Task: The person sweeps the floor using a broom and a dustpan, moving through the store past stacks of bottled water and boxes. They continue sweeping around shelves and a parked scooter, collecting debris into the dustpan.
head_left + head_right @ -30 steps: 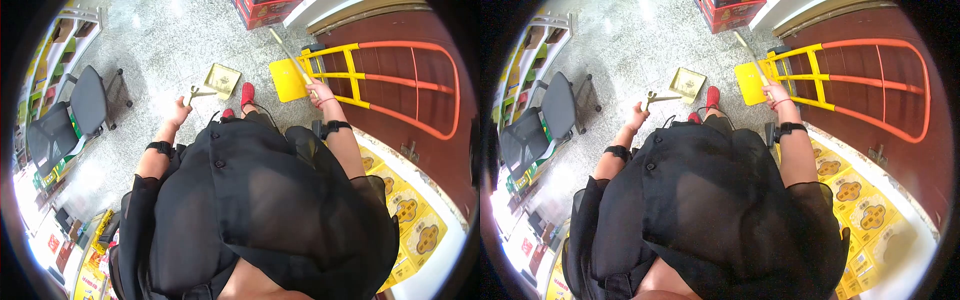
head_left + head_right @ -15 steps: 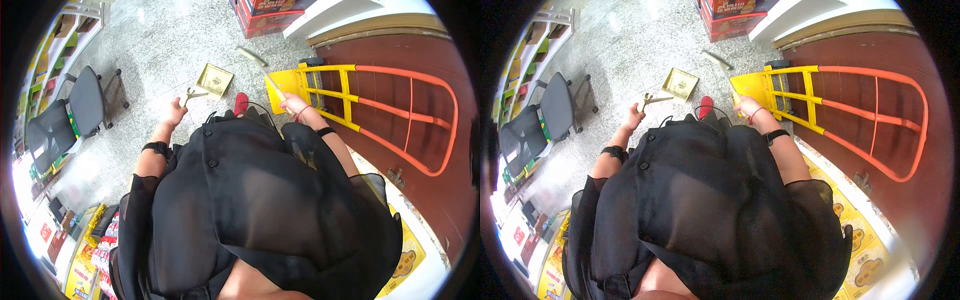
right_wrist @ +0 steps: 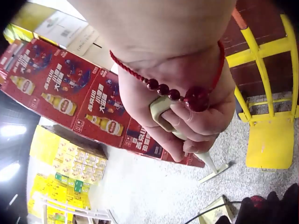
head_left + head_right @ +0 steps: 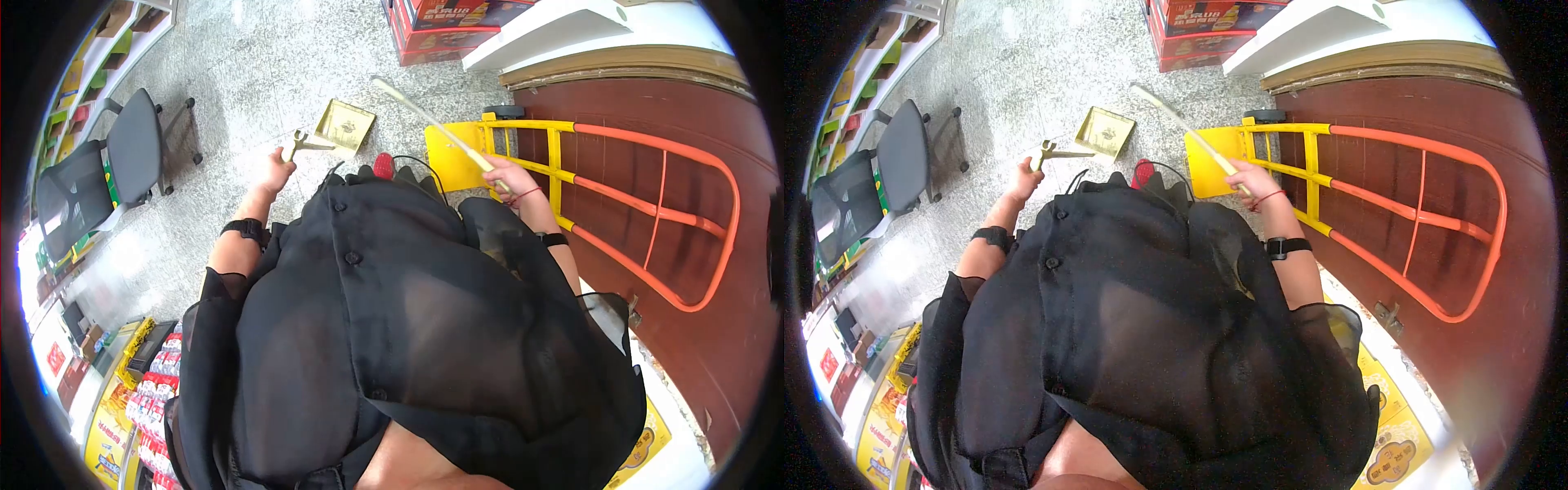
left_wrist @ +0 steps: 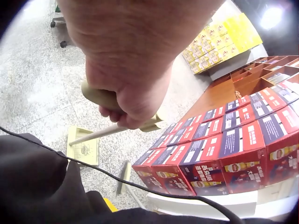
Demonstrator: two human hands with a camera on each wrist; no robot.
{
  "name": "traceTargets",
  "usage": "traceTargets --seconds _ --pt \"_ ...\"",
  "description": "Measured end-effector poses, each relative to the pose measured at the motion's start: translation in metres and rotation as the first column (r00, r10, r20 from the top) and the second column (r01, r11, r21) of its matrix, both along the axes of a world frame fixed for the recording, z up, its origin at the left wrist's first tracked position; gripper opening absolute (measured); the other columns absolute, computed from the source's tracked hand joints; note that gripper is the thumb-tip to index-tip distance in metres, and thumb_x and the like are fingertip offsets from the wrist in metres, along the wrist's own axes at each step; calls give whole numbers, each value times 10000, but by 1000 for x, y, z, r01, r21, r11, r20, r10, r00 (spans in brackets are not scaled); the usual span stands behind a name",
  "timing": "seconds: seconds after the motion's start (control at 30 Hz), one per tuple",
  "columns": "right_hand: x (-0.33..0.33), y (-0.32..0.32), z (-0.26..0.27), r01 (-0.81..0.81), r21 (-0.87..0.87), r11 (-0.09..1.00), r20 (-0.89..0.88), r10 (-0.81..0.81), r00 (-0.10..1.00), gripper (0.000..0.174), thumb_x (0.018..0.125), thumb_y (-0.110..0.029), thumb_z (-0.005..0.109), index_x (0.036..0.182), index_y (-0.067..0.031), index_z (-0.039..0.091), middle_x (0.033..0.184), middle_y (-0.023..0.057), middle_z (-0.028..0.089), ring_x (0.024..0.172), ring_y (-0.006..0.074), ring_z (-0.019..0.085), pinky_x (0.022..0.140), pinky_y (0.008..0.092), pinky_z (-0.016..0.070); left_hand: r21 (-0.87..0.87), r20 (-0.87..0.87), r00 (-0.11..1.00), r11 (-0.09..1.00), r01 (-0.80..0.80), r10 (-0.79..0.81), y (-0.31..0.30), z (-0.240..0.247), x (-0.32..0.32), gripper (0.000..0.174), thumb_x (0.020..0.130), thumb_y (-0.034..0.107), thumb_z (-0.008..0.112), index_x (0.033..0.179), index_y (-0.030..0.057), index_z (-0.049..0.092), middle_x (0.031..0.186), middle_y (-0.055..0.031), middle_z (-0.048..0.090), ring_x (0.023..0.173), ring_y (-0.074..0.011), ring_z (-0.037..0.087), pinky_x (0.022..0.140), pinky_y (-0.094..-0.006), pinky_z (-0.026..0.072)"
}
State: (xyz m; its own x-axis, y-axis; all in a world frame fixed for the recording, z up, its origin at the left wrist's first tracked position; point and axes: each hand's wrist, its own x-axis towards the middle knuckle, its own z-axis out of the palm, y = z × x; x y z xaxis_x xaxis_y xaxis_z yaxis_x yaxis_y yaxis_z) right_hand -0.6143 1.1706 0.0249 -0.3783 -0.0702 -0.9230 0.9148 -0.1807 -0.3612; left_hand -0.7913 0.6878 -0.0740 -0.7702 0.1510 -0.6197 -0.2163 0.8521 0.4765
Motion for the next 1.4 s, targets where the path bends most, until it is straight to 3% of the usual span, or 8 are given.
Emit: traceTargets --seconds 0.33,0.4,0.47,0.73,0.87,1.07,1.13,1.4 --pt "-29 17 -47 383 178 906 17 -393 920 238 792 -63 538 1021 -119 502 638 14 460 416 83 380 345 221 296 -11 -7 999 999 -33 33 8 4 -9 469 710 203 576 1145 31 540 883 -185 629 840 -268 603 772 -359 445" --pt "-38 2 -44 403 163 900 -22 -405 914 153 797 -70 534 939 -108 489 633 10 465 420 94 390 347 226 304 -104 -169 974 986 134 -150 8 6 -14 258 728 143 546 956 21 555 681 -61 560 591 -144 520 561 -298 426" --pt "-45 -12 -42 185 190 964 60 -199 978 417 802 -71 540 1196 -160 435 629 -11 452 440 67 384 353 194 297 -101 -144 975 983 153 -166 13 15 -19 270 729 148 547 964 16 549 685 -65 563 592 -145 522 562 -300 426" --pt "-73 -89 -9 -173 80 982 74 168 983 555 773 -120 580 1299 -216 433 638 -35 452 475 57 377 391 203 280 -7 -59 996 998 67 -68 3 15 -51 437 725 157 551 1121 -21 501 710 -80 574 637 -154 541 587 -305 430" --pt "-103 -120 10 -227 28 974 32 226 974 473 764 -108 588 1222 -108 469 663 -19 449 478 74 381 390 220 273 -49 52 990 990 136 -133 -9 39 -82 628 748 226 567 1306 2 382 1098 -240 572 1040 -310 555 903 -351 412" --pt "-151 -121 12 -110 18 994 -11 110 994 489 772 -86 557 1250 -125 459 656 -19 450 462 49 366 368 198 251 -28 77 984 987 161 -158 -49 53 -126 618 744 213 583 1293 -3 398 1101 -241 570 1050 -314 548 919 -352 403" --pt "-174 -131 20 -99 31 995 -29 99 995 467 771 -88 552 1229 -143 476 650 -25 444 447 39 354 365 190 247 -23 -65 994 996 85 -87 -66 46 -135 589 711 207 585 1249 8 455 811 -151 632 765 -247 602 726 -331 456" --pt "-275 -180 -21 100 136 986 -76 -90 993 544 788 -93 578 1285 -137 362 634 -6 469 457 63 402 365 198 290 -79 -70 990 990 117 -123 -124 33 -184 573 713 190 591 1236 -8 465 935 -202 617 906 -280 592 815 -336 442"
